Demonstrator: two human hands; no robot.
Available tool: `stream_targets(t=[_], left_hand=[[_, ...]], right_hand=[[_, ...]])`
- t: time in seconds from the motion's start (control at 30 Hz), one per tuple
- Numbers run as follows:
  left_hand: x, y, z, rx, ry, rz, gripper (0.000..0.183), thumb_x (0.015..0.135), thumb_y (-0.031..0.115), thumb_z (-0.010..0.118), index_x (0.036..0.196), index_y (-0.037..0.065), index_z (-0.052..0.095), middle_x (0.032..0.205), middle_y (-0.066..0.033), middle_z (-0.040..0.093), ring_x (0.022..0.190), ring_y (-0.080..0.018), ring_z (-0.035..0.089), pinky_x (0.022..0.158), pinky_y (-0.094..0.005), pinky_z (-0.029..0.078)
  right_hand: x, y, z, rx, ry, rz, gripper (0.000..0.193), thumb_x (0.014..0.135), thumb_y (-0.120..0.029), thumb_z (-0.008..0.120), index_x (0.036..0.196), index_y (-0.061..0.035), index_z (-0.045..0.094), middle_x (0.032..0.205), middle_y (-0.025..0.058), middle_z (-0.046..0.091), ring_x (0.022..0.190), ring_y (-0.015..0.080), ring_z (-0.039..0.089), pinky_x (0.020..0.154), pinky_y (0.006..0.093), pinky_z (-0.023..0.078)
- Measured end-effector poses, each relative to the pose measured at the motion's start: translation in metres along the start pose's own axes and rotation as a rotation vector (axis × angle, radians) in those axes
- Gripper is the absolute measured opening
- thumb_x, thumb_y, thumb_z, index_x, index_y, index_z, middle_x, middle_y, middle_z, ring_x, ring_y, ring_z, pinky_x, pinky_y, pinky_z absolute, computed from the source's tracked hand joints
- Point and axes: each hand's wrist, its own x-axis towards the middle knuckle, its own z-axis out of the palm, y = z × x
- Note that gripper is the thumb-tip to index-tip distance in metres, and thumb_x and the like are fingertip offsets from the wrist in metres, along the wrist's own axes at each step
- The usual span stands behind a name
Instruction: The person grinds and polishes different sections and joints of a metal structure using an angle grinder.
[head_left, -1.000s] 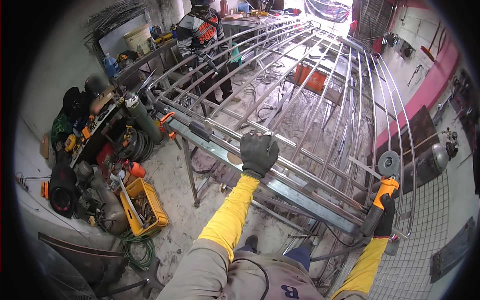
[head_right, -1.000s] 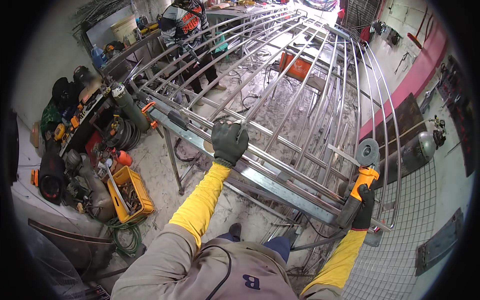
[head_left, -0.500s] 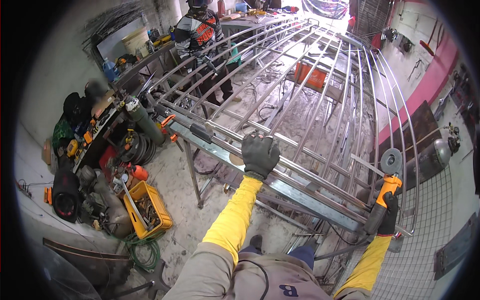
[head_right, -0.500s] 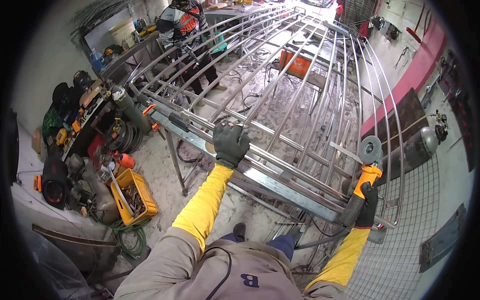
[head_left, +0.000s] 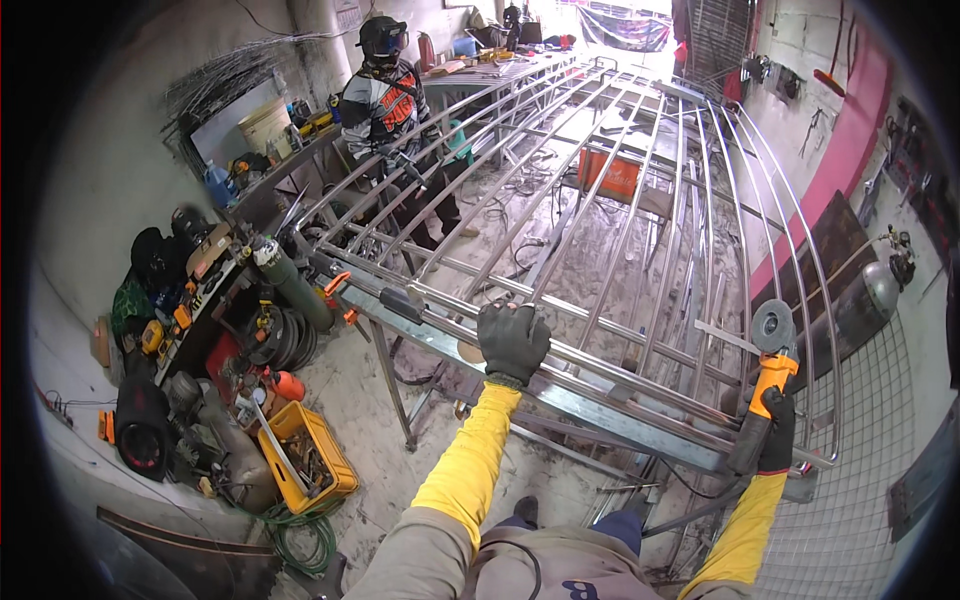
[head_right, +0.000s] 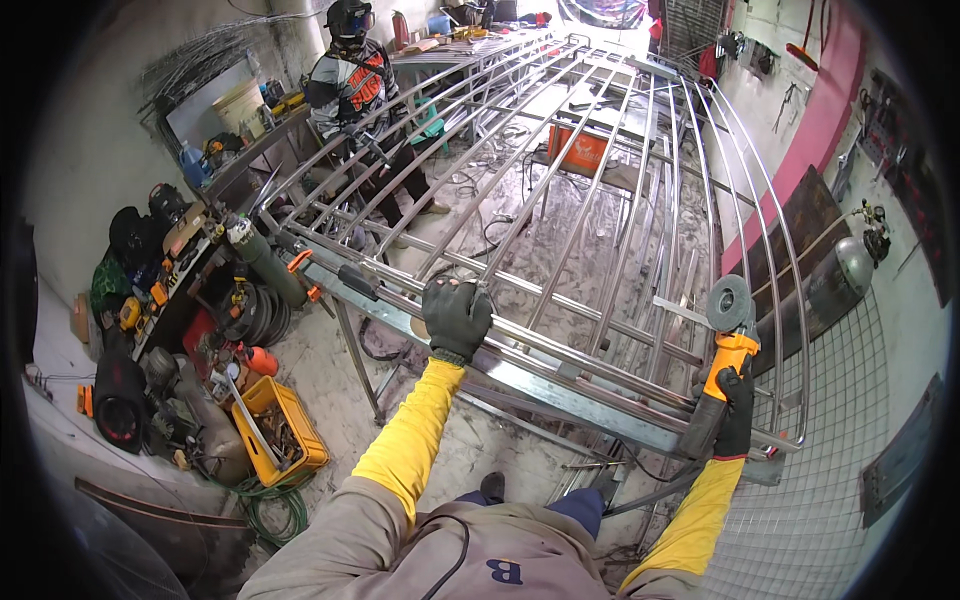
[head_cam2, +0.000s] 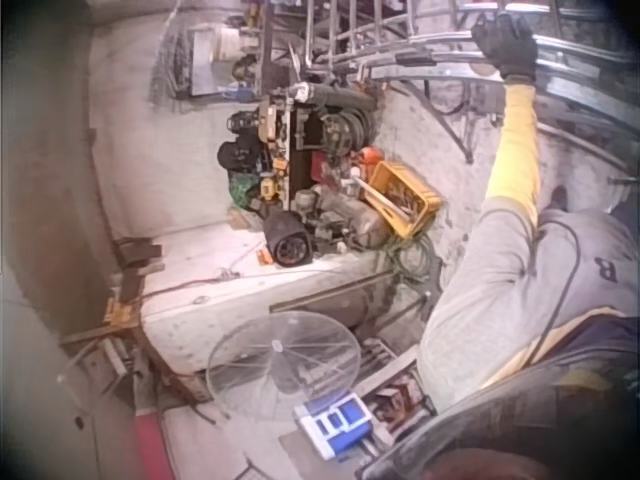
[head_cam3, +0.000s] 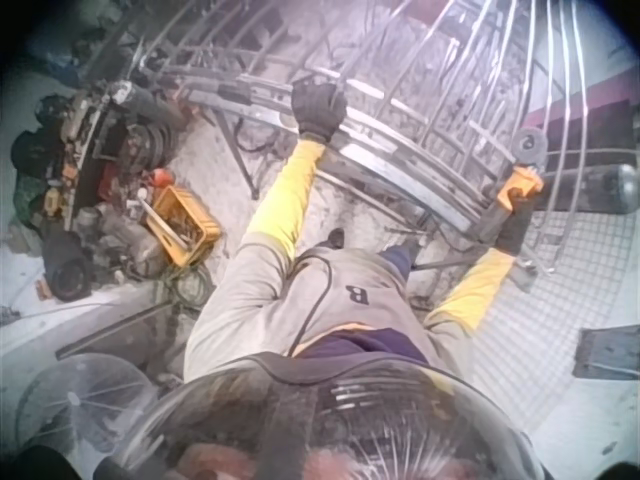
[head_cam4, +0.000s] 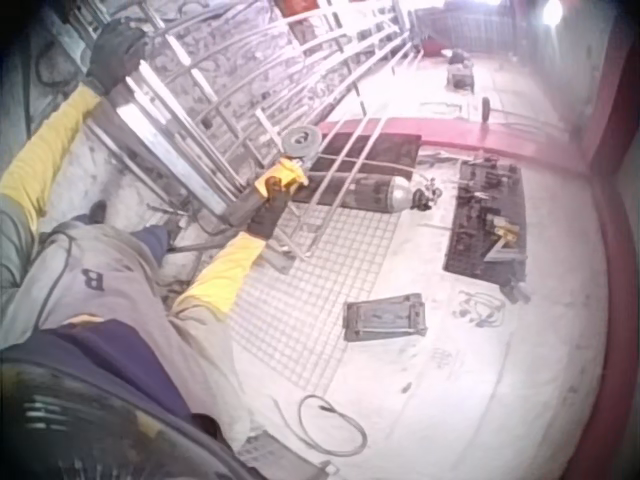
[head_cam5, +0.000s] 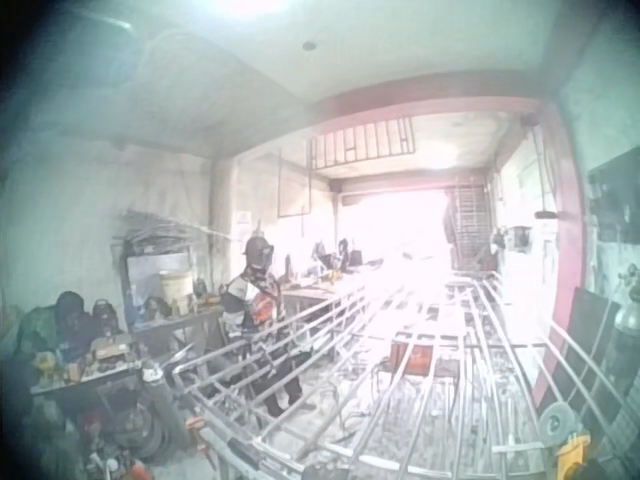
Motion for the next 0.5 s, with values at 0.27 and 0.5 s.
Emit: stream_targets(t=[0.27,0.5], left_hand=[[-0.0008,-0.0027,0.0034,0.006,0.034,0.015,0.024,0.082,0.030,0.068,0.091,0.007,0.072,0.087,-0.0145,0.067,0.092,-0.0389,0.063,0.096,-0.0545,0.048],[-0.0005,-0.0024,0.0041,0.018,0.053,0.024,0.023,0.082,0.030,0.069,0.089,0.008,0.072,0.088,-0.0137,0.067,0.092,-0.0382,0.064,0.095,-0.0542,0.048]], right_hand=[[-0.0049,-0.0087,0.0122,-0.001,0.038,0.010,0.041,0.098,-0.028,0.075,0.130,-0.0063,0.060,0.092,0.0103,0.073,0.071,0.0169,0.072,0.060,0.0283,0.061],[-0.0043,-0.0072,0.0058,0.007,0.035,0.029,0.042,0.098,-0.027,0.075,0.131,-0.0066,0.060,0.092,0.0096,0.073,0.072,0.0160,0.072,0.061,0.0276,0.062]])
